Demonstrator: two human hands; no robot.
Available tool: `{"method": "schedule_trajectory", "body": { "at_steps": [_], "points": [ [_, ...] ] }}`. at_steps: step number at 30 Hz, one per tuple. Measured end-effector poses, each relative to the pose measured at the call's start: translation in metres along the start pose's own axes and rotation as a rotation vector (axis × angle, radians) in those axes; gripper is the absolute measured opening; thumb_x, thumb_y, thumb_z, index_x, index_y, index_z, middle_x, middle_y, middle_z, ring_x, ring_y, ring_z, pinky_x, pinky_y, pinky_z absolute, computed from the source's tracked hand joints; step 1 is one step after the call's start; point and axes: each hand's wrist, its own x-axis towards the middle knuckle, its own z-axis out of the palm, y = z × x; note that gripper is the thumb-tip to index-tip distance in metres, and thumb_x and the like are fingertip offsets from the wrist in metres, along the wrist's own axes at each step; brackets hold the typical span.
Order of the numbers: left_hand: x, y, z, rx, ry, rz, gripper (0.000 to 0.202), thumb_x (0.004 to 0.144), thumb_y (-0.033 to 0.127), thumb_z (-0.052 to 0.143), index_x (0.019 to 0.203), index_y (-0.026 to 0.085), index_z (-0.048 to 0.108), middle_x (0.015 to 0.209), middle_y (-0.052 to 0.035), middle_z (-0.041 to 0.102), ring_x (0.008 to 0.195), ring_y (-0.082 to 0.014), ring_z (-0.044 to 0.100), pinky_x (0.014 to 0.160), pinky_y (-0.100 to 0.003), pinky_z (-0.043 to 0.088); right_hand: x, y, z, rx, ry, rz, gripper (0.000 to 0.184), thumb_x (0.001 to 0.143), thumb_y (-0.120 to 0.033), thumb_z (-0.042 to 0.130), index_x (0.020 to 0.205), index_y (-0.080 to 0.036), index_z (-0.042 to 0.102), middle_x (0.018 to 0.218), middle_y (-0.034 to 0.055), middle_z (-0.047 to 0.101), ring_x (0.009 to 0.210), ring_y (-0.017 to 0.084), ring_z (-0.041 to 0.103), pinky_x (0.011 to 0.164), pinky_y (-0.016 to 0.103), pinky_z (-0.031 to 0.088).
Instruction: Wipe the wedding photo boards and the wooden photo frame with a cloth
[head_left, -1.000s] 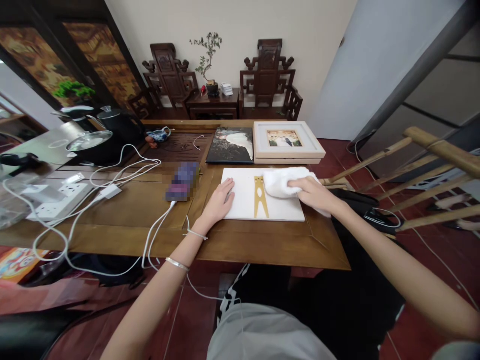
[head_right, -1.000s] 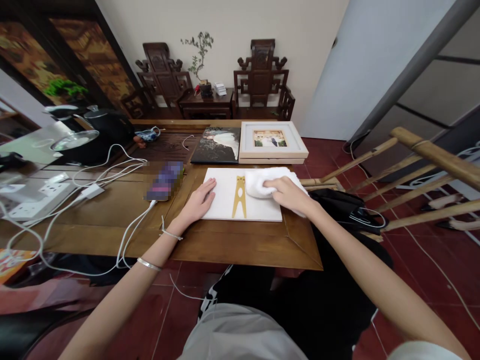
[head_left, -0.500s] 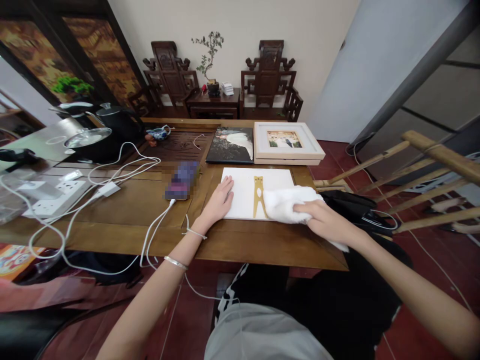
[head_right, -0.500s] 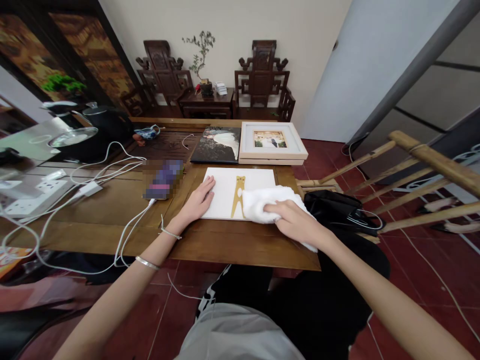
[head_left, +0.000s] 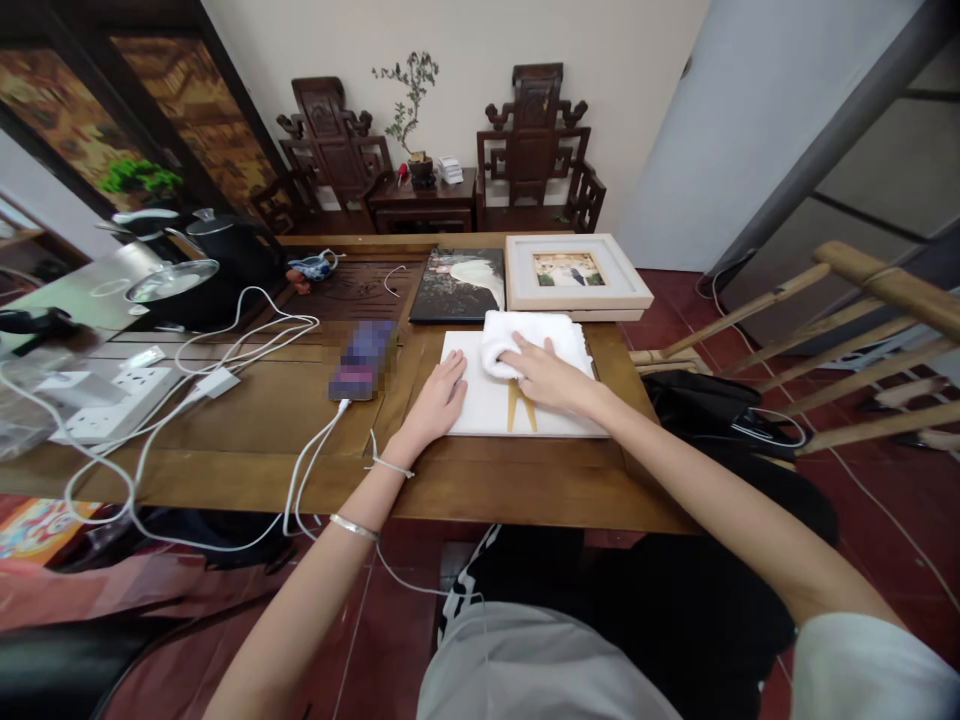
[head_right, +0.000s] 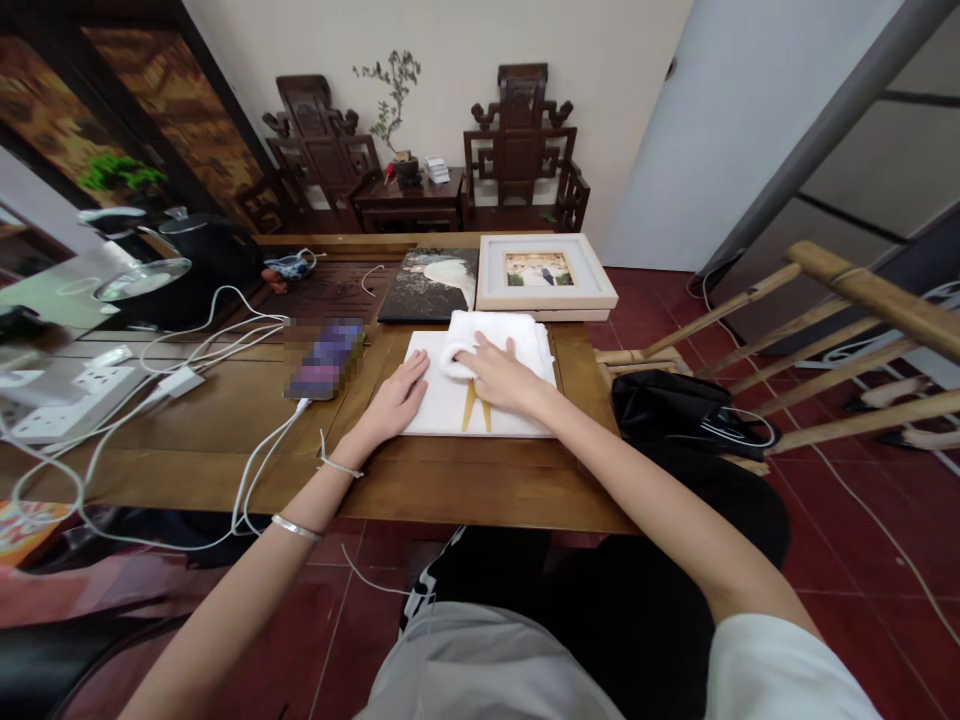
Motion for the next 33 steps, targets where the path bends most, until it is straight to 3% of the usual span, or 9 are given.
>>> {"method": "schedule_trajectory", "body": {
  "at_steps": [5, 9, 12, 17, 21, 26, 29, 33],
  "points": [
    [0.0, -0.001, 0.001, 0.0, 0.004, 0.008, 0.051, 0.096, 0.028, 0.038, 0.142, 0.01, 0.048, 0.154, -0.0168, 0.041, 0.147, -0.0284, 0.031, 0.121, -0.051, 0.026, -0.053, -0.039, 0.01, -0.095, -0.076, -0.094, 0.068, 0.071, 0.008, 0.036, 0.131, -0.017, 0.056, 0.161, 0.0131, 0.03, 0.151, 0.036, 0.009, 0.11, 0.074, 0.021],
    [0.001, -0.003, 0.002, -0.006, 0.009, 0.026, 0.05, 0.095, 0.026, 0.038, 0.143, 0.013, 0.048, 0.154, -0.015, 0.042, 0.147, -0.0282, 0.032, 0.121, -0.053, 0.026, -0.096, -0.067, 0.014, -0.124, -0.118, -0.157, 0.065, 0.07, 0.006, 0.038, 0.127, -0.015, 0.061, 0.16, 0.0116, 0.032, 0.15, 0.037, 0.012, 0.11, 0.073, 0.026],
    [0.001, -0.003, 0.003, 0.001, 0.013, 0.03, 0.05, 0.095, 0.025, 0.038, 0.142, 0.01, 0.048, 0.154, -0.0167, 0.042, 0.147, -0.0285, 0.032, 0.121, -0.052, 0.027, -0.108, -0.074, 0.013, -0.113, -0.123, -0.189, 0.062, 0.07, 0.005, 0.039, 0.123, -0.016, 0.062, 0.158, 0.0117, 0.037, 0.15, 0.035, 0.018, 0.11, 0.07, 0.028],
    [0.001, -0.004, 0.004, 0.005, 0.014, 0.03, 0.049, 0.096, 0.026, 0.037, 0.141, 0.011, 0.049, 0.154, -0.0167, 0.042, 0.147, -0.0284, 0.033, 0.12, -0.052, 0.027, -0.082, -0.055, 0.007, -0.024, -0.093, -0.141, 0.062, 0.071, 0.003, 0.04, 0.125, -0.019, 0.06, 0.145, 0.0163, 0.053, 0.149, 0.029, 0.023, 0.112, 0.065, 0.028],
    [0.0, -0.004, 0.003, 0.008, 0.01, 0.026, 0.049, 0.097, 0.027, 0.037, 0.142, 0.012, 0.048, 0.154, -0.0158, 0.042, 0.147, -0.0278, 0.033, 0.12, -0.052, 0.026, -0.037, -0.031, 0.001, -0.042, -0.068, -0.056, 0.061, 0.074, 0.002, 0.041, 0.13, -0.016, 0.056, 0.146, 0.0232, 0.048, 0.148, 0.032, 0.026, 0.108, 0.067, 0.03],
    [0.0, -0.004, 0.002, -0.002, 0.001, 0.016, 0.05, 0.097, 0.028, 0.036, 0.142, 0.012, 0.048, 0.154, -0.0165, 0.041, 0.147, -0.0275, 0.033, 0.121, -0.053, 0.025, 0.012, -0.007, -0.002, -0.107, -0.011, -0.019, 0.062, 0.076, 0.003, 0.038, 0.133, -0.016, 0.053, 0.148, 0.0232, 0.046, 0.148, 0.033, 0.025, 0.105, 0.069, 0.032],
    [0.001, -0.004, 0.002, 0.003, 0.005, 0.017, 0.049, 0.097, 0.025, 0.035, 0.142, 0.011, 0.048, 0.154, -0.0164, 0.041, 0.147, -0.0267, 0.033, 0.121, -0.052, 0.025, 0.018, -0.007, 0.003, -0.152, 0.011, -0.009, 0.065, 0.075, 0.006, 0.036, 0.135, -0.015, 0.053, 0.149, 0.0213, 0.046, 0.149, 0.033, 0.021, 0.107, 0.07, 0.03],
    [0.001, -0.005, 0.004, 0.01, 0.005, 0.014, 0.049, 0.097, 0.024, 0.034, 0.142, 0.011, 0.048, 0.154, -0.0159, 0.042, 0.147, -0.0268, 0.033, 0.121, -0.052, 0.025, -0.007, -0.025, 0.016, -0.216, 0.002, -0.056, 0.066, 0.075, 0.006, 0.038, 0.134, -0.017, 0.056, 0.159, 0.0142, 0.033, 0.15, 0.037, 0.013, 0.107, 0.075, 0.025]
  ]
}}
